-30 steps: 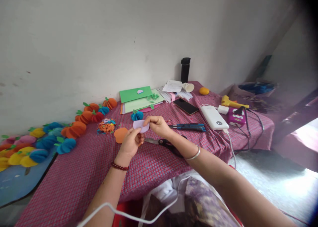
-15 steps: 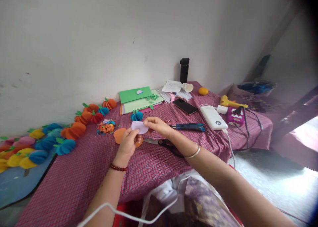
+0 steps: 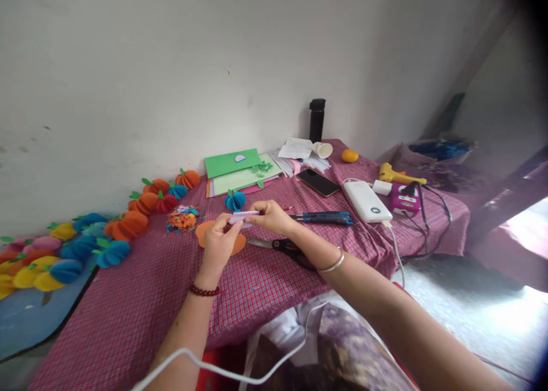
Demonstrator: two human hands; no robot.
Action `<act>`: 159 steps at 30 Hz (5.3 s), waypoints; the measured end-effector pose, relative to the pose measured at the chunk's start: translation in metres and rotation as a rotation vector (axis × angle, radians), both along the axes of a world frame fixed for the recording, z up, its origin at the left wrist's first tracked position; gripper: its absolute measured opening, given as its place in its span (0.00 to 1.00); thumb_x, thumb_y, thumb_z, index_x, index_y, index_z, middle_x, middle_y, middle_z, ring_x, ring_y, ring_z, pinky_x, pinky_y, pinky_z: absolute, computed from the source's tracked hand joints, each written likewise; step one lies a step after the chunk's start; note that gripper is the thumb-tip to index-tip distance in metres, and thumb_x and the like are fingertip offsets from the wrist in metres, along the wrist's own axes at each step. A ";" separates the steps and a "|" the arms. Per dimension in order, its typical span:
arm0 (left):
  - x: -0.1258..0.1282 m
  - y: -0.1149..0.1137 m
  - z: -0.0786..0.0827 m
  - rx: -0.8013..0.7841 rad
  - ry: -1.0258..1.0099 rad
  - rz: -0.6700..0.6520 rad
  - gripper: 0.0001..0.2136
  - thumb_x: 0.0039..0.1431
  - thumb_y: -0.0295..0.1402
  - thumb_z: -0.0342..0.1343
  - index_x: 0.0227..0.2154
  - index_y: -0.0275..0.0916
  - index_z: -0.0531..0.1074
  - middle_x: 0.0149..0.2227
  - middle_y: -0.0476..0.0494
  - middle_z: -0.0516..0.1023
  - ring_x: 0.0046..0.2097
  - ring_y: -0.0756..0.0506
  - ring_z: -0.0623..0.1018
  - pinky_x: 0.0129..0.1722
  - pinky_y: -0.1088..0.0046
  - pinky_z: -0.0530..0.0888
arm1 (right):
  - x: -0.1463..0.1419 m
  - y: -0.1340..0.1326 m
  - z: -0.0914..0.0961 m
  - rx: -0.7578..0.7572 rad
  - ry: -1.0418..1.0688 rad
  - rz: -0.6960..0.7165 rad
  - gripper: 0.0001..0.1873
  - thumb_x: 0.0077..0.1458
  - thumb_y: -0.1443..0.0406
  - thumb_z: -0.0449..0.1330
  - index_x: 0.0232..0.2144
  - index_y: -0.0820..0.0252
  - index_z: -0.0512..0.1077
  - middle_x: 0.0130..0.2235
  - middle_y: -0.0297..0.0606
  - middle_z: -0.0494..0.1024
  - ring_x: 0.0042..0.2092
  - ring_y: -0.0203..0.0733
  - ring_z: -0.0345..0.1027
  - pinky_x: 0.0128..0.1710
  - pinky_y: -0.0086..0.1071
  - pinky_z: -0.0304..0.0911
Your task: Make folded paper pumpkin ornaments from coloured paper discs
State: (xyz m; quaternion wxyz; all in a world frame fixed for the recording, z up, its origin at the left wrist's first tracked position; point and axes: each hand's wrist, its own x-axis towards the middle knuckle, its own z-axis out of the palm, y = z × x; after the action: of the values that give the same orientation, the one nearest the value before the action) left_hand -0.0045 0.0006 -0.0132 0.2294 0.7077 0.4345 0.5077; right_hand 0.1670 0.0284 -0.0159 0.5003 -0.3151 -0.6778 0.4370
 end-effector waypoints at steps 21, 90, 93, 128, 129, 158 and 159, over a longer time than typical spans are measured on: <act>0.003 -0.002 0.001 0.032 -0.244 0.063 0.13 0.58 0.39 0.54 0.43 0.39 0.74 0.38 0.41 0.77 0.37 0.46 0.76 0.37 0.68 0.73 | 0.001 0.004 -0.007 -0.190 0.140 0.109 0.19 0.42 0.54 0.67 0.27 0.66 0.73 0.25 0.31 0.72 0.27 0.31 0.62 0.31 0.27 0.60; -0.057 0.025 0.014 -0.261 -0.989 0.144 0.11 0.36 0.31 0.66 0.26 0.34 0.74 0.26 0.47 0.75 0.27 0.50 0.73 0.26 0.77 0.69 | 0.026 -0.033 0.002 0.130 -0.615 -0.098 0.14 0.55 0.66 0.56 0.44 0.59 0.70 0.33 0.36 0.76 0.33 0.38 0.69 0.34 0.30 0.62; -0.094 0.030 0.022 -0.204 -1.284 0.196 0.08 0.41 0.24 0.63 0.26 0.37 0.71 0.30 0.48 0.75 0.30 0.51 0.75 0.25 0.79 0.70 | 0.055 -0.071 0.006 0.229 -0.849 -0.104 0.19 0.54 0.68 0.58 0.49 0.58 0.69 0.43 0.41 0.77 0.44 0.44 0.71 0.46 0.36 0.63; -0.067 0.024 0.011 -0.387 -1.123 -0.049 0.15 0.34 0.28 0.68 0.29 0.35 0.73 0.26 0.50 0.78 0.24 0.52 0.74 0.24 0.77 0.69 | 0.014 -0.063 0.006 -0.317 0.229 0.388 0.35 0.47 0.52 0.68 0.54 0.57 0.64 0.34 0.35 0.68 0.33 0.35 0.60 0.36 0.31 0.55; -0.066 0.023 0.012 -0.377 -1.131 -0.050 0.15 0.35 0.28 0.68 0.30 0.35 0.73 0.26 0.50 0.78 0.24 0.52 0.75 0.24 0.76 0.70 | 0.008 -0.056 0.006 -0.279 0.207 0.391 0.36 0.48 0.51 0.68 0.55 0.58 0.64 0.35 0.35 0.67 0.34 0.36 0.59 0.36 0.32 0.54; -0.030 0.006 0.023 -0.282 -1.088 -0.033 0.13 0.36 0.29 0.66 0.27 0.37 0.70 0.27 0.51 0.78 0.29 0.51 0.77 0.32 0.76 0.73 | -0.021 -0.045 -0.004 -0.238 0.142 0.333 0.37 0.47 0.48 0.66 0.53 0.63 0.65 0.29 0.32 0.69 0.29 0.33 0.60 0.30 0.29 0.54; -0.031 0.006 0.023 -0.288 -1.066 -0.040 0.12 0.36 0.29 0.65 0.27 0.37 0.70 0.26 0.51 0.78 0.29 0.51 0.77 0.32 0.76 0.74 | -0.021 -0.045 -0.004 -0.247 0.166 0.318 0.36 0.46 0.49 0.67 0.52 0.63 0.66 0.29 0.32 0.69 0.29 0.33 0.60 0.30 0.29 0.54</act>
State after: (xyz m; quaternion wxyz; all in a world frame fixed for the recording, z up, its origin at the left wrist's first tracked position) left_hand -0.0351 0.0065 0.0097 0.5217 0.3224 0.3097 0.7266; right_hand 0.1460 -0.0162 -0.0201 0.4367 -0.2262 -0.6166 0.6147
